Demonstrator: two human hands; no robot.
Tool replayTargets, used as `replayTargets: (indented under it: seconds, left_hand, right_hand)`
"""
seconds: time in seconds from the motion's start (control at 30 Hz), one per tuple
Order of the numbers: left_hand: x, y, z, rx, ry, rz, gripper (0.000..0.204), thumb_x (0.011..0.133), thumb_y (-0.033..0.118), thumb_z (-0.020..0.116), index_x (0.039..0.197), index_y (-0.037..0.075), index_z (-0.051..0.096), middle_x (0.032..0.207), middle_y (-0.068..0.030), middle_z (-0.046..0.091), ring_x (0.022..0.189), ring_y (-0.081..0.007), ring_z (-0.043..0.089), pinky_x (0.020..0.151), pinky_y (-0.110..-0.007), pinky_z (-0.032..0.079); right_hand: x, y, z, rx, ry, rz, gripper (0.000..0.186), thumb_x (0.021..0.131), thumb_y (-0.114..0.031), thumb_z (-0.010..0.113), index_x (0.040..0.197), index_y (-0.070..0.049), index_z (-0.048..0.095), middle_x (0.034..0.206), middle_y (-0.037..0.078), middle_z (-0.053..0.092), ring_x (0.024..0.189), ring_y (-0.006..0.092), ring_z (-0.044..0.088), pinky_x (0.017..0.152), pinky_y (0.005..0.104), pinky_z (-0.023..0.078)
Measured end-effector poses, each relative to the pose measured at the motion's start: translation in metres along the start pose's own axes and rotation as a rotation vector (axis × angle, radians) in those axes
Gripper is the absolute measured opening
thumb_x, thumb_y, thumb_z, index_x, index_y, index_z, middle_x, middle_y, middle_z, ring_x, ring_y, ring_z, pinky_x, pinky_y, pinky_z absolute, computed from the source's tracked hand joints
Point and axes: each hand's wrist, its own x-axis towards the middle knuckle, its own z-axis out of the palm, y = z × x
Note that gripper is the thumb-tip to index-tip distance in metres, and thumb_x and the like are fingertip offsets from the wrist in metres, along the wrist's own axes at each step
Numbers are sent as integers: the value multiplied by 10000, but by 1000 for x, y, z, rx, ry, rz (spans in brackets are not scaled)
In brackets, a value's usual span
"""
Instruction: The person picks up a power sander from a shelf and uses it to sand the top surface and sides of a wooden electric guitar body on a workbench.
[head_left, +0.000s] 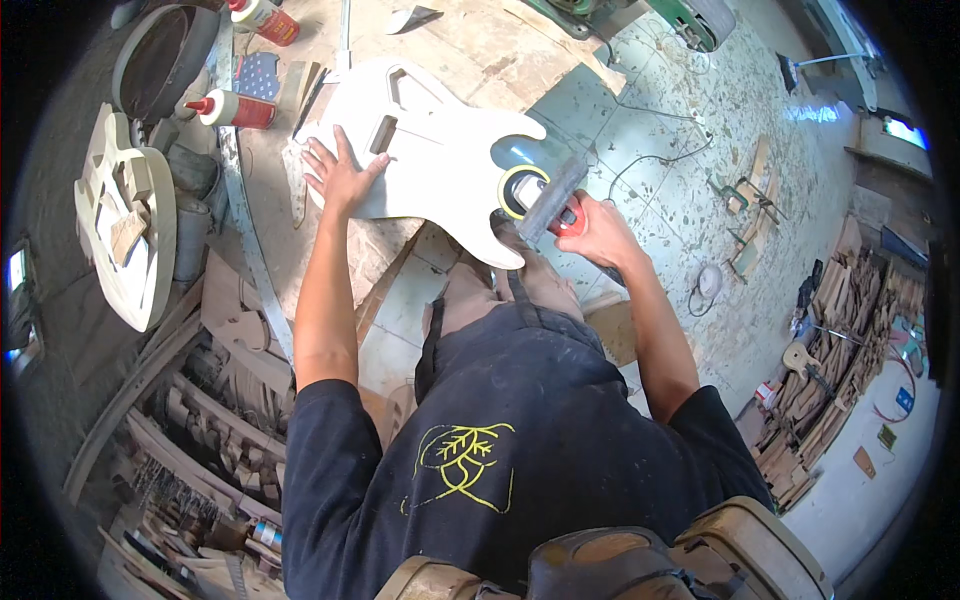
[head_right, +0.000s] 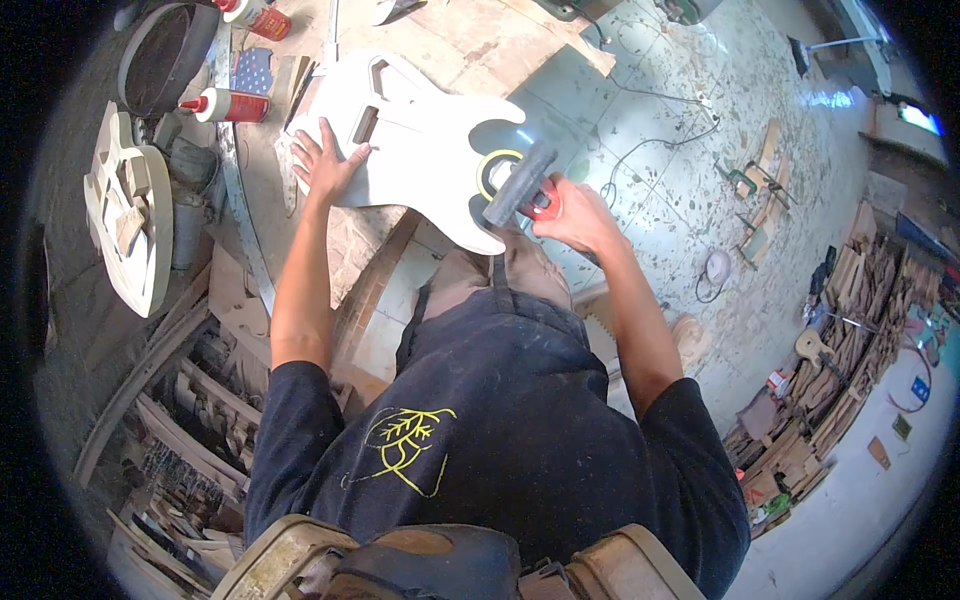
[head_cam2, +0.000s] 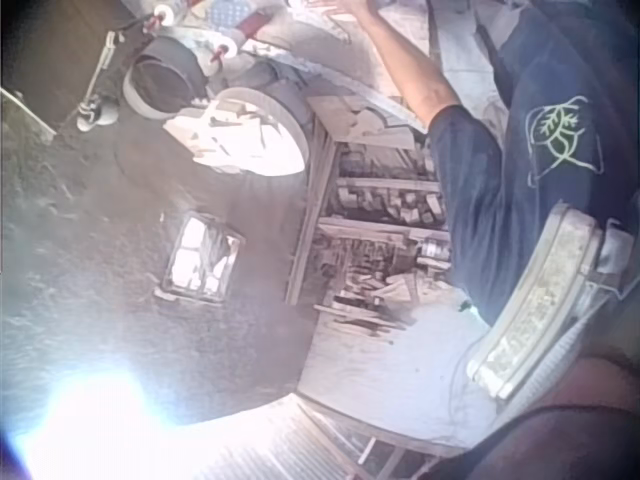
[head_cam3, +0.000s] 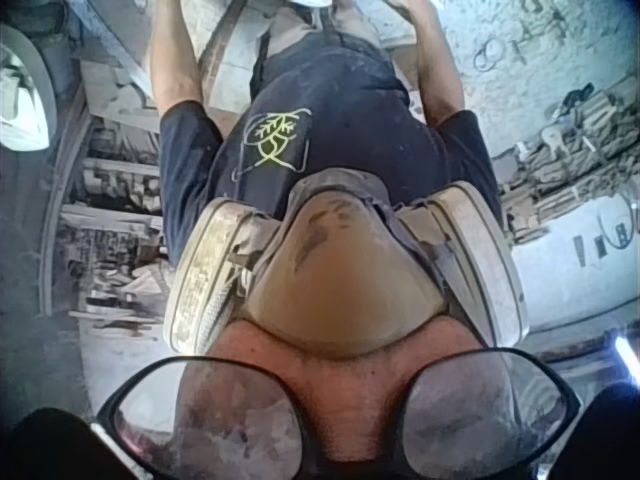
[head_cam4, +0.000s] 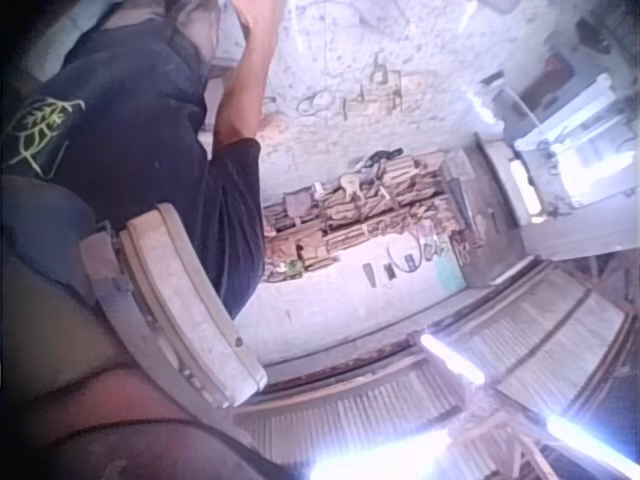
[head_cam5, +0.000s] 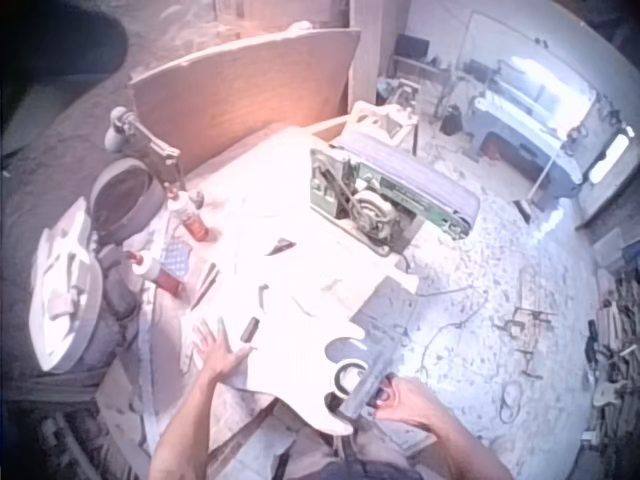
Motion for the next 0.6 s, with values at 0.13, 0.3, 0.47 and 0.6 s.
replayTargets:
  seconds: [0.13, 0.3, 0.47, 0.6]
  left_hand:
    - [-1, -2, 0, -2, 8, -15, 1271, 705, 839, 645, 1632, 205, 49, 1613, -363, -121, 1488, -527, -180, 1151, -681, -55]
    - [-2, 0, -1, -4, 15, -9, 1263, 710, 828, 647, 1632, 204, 51, 1612, -365, -119, 1489, -530, -175, 1148, -689, -49]
    - [-2, 4, -2, -15, 5, -13, 1257, 713, 822, 648, 1632, 210, 48, 1615, -360, -116, 1491, -530, -165, 1151, -687, -48]
    - [-3, 1, -2, 7, 12, -22, 1254, 712, 822, 648, 1632, 217, 48, 1618, -356, -114, 1493, -530, -156, 1148, -695, -34]
  right_hand:
    - [-20, 15, -3, 19, -9, -5, 658, 630, -345, 734, 1149, 33, 593, 961, 290, 686, 923, 449, 669, 804, 477, 527]
    - [-12, 13, -6, 14, -16, 8, 663, 626, -356, 737, 1144, 31, 592, 954, 293, 684, 919, 448, 670, 798, 481, 523]
    - [9, 7, -10, -25, 36, -19, 607, 627, -353, 742, 1066, 38, 592, 927, 291, 679, 915, 452, 664, 788, 473, 525]
    - [8, 1, -17, -59, -70, -35, 616, 629, -351, 747, 1083, 36, 591, 934, 293, 678, 916, 452, 662, 786, 477, 523]
